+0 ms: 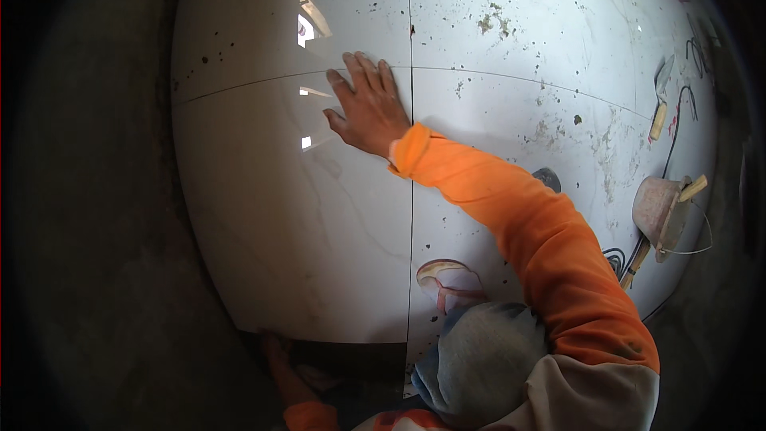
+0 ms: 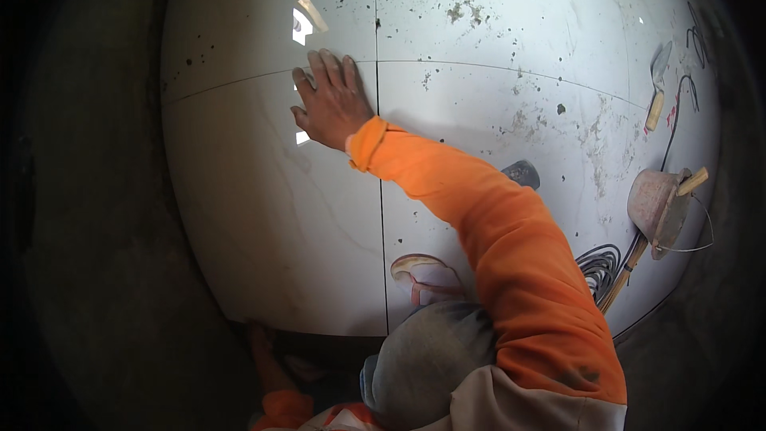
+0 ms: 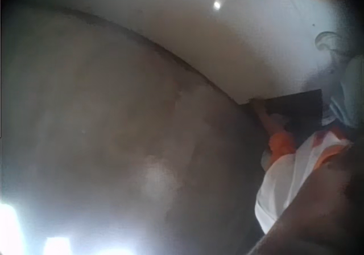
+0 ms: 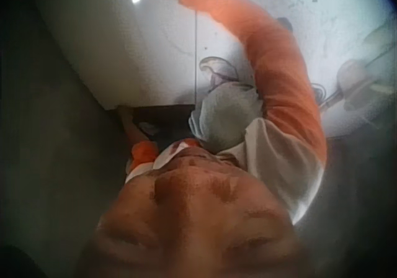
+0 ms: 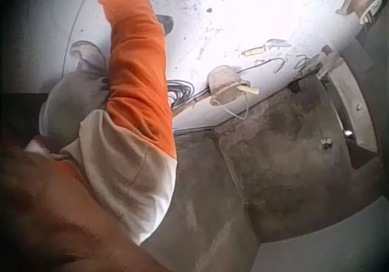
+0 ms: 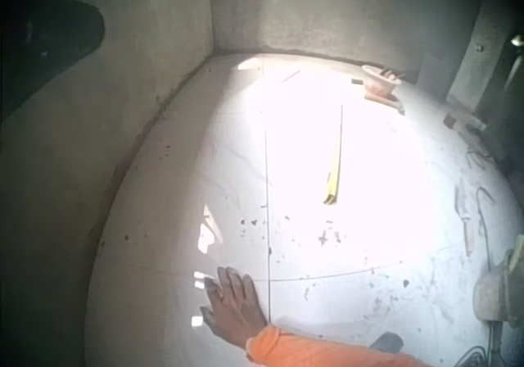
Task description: The person positions a large floor tile onto a prepared surface, taps it repeatedly with a rubber mallet to level it, and checks the alignment with a spirit level and their hands.
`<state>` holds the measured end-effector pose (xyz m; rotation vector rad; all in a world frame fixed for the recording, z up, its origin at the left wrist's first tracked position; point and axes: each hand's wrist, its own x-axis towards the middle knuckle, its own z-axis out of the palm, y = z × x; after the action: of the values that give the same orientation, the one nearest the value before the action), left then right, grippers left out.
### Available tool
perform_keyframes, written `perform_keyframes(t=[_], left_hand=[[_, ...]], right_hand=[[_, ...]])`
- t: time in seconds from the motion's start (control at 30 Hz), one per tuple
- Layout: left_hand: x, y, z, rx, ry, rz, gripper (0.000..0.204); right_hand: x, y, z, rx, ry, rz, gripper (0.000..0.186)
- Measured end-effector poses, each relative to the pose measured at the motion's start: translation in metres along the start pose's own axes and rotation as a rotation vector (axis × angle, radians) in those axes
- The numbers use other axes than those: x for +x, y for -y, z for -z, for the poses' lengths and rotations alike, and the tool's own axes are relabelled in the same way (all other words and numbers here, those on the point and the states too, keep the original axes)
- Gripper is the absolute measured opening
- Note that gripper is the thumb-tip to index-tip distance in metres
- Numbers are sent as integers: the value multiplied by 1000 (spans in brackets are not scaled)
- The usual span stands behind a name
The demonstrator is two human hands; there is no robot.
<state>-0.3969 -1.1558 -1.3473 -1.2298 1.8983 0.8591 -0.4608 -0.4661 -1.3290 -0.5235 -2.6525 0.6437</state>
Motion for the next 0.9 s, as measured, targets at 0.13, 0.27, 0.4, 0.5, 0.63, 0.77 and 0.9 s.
perform_keyframes(t=[0.13, 0.27, 0.4, 0.5, 0.63, 0.77, 0.9], left_hand=[[-17, -13, -23, -21, -60, -25, 61], [-21, -11, 12, 79, 7, -9, 68], [-74, -133, -136, 1534, -235, -298, 53], [-87, -200, -152, 996, -556, -775, 63], [-118, -324, -210, 698, -609, -1036, 64], [-102, -356, -252, 590, -764, -1054, 60], [-86, -356, -260, 558, -900, -1127, 59]], right_hand=[[-9, -30, -4, -135, 82, -19, 61], [1, 1, -23, -101, 93, -3, 63], [-18, -50, -3, -248, 110, -84, 65], [-12, -20, -9, -228, 140, -46, 68], [-15, 0, -8, -219, 168, -50, 73], [-22, -14, 1, -261, 211, -76, 76], [3, 73, 9, 9, 194, 107, 76]])
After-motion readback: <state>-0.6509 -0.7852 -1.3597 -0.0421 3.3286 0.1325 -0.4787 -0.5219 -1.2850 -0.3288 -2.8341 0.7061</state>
